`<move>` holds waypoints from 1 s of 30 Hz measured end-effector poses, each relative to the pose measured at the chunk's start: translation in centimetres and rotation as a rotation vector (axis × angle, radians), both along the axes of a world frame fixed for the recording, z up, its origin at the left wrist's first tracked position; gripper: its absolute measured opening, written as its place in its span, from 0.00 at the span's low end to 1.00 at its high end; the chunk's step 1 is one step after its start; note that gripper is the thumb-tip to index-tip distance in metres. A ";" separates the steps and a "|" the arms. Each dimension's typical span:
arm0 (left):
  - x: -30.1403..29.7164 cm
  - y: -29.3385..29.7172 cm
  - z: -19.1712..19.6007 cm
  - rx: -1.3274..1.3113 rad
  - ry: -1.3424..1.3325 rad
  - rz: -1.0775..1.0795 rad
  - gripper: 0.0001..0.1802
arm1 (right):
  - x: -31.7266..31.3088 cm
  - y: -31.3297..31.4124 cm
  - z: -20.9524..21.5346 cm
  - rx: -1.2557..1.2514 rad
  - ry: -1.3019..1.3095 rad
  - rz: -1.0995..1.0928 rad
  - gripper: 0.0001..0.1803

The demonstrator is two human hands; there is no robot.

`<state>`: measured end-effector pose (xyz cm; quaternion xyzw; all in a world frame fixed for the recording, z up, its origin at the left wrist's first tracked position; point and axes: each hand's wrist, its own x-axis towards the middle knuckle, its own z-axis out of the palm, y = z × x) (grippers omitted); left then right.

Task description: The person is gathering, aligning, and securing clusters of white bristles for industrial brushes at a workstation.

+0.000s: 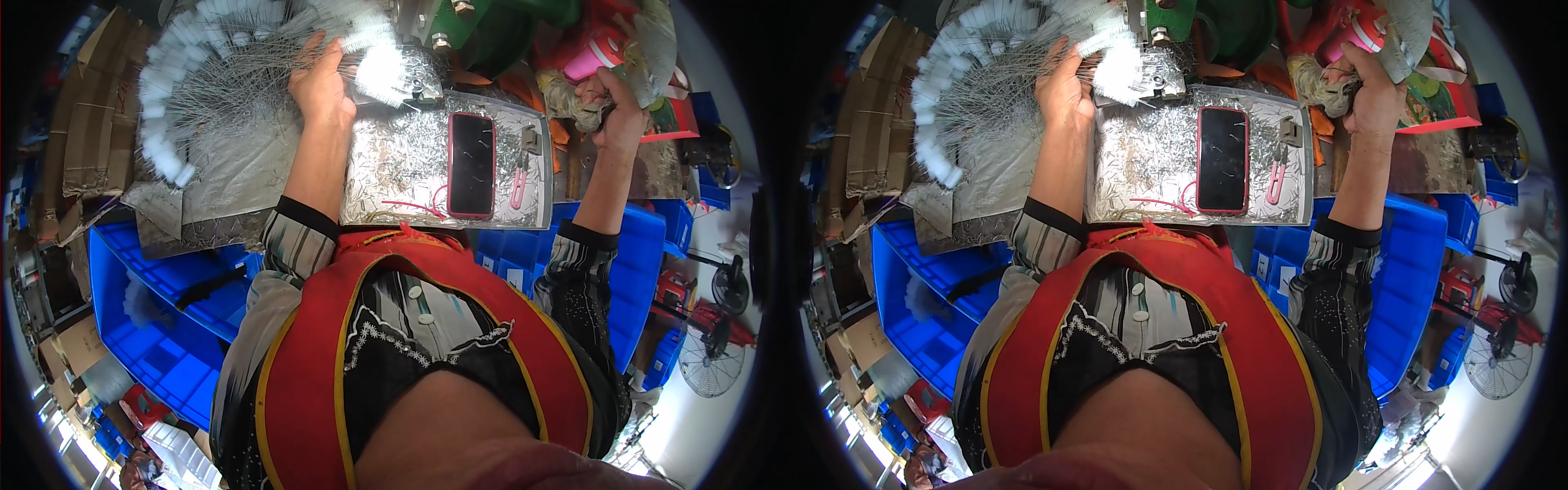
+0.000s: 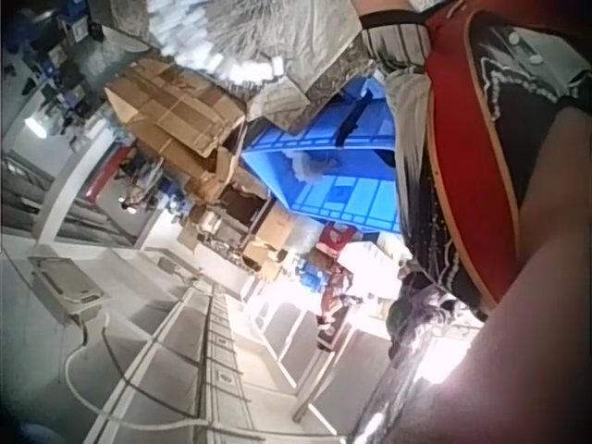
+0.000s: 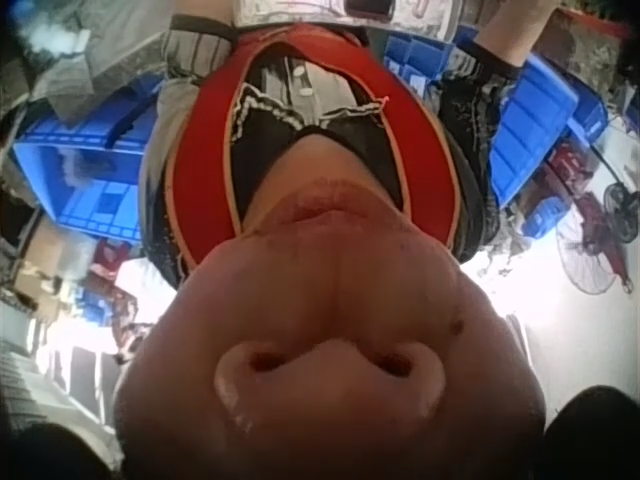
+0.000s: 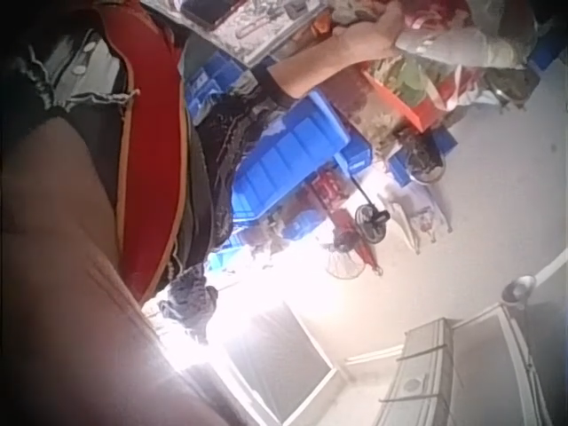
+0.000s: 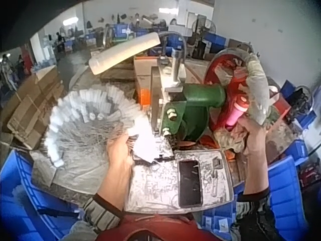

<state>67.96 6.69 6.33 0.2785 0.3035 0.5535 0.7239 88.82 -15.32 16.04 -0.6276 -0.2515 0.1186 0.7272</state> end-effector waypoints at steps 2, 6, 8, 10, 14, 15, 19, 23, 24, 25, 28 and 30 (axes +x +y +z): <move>0.1 0.2 -0.3 0.006 0.006 0.002 0.17 | -0.1 0.0 0.2 0.007 -0.014 0.007 0.15; 0.2 0.3 -0.2 0.022 0.022 -0.004 0.18 | -0.5 0.1 1.5 -0.048 0.026 -0.033 0.14; 0.1 0.3 -0.1 0.015 0.024 -0.009 0.18 | -0.3 0.0 1.6 -0.016 0.045 -0.007 0.13; 0.2 0.2 0.0 0.007 0.023 -0.012 0.18 | 0.1 -0.1 1.0 0.029 0.004 0.013 0.12; 0.2 0.5 -0.2 0.023 0.057 -0.011 0.18 | 1.4 0.5 -5.0 0.234 -0.339 0.069 0.09; 0.3 0.5 -0.5 0.038 0.073 -0.005 0.18 | 0.9 1.1 -6.0 0.288 -0.331 0.048 0.08; 0.4 1.0 -0.6 0.089 0.148 -0.029 0.17 | 2.5 0.1 -5.1 0.173 -0.082 0.074 0.07; 0.8 0.6 -0.4 0.086 0.077 0.059 0.16 | -0.7 0.2 1.1 -0.026 -0.062 -0.040 0.14; 0.8 0.6 -0.5 0.084 0.077 0.060 0.16 | -0.6 0.2 1.1 -0.028 -0.062 -0.038 0.14; 0.9 0.7 -0.7 0.079 0.064 0.075 0.16 | -0.4 0.3 1.1 -0.009 -0.048 -0.016 0.14; 1.2 0.1 0.1 0.064 0.061 0.079 0.16 | -0.1 -0.1 0.9 0.009 -0.017 -0.005 0.13; 1.1 0.0 0.3 0.057 0.076 0.068 0.16 | -0.1 -0.1 0.8 0.010 0.006 -0.014 0.12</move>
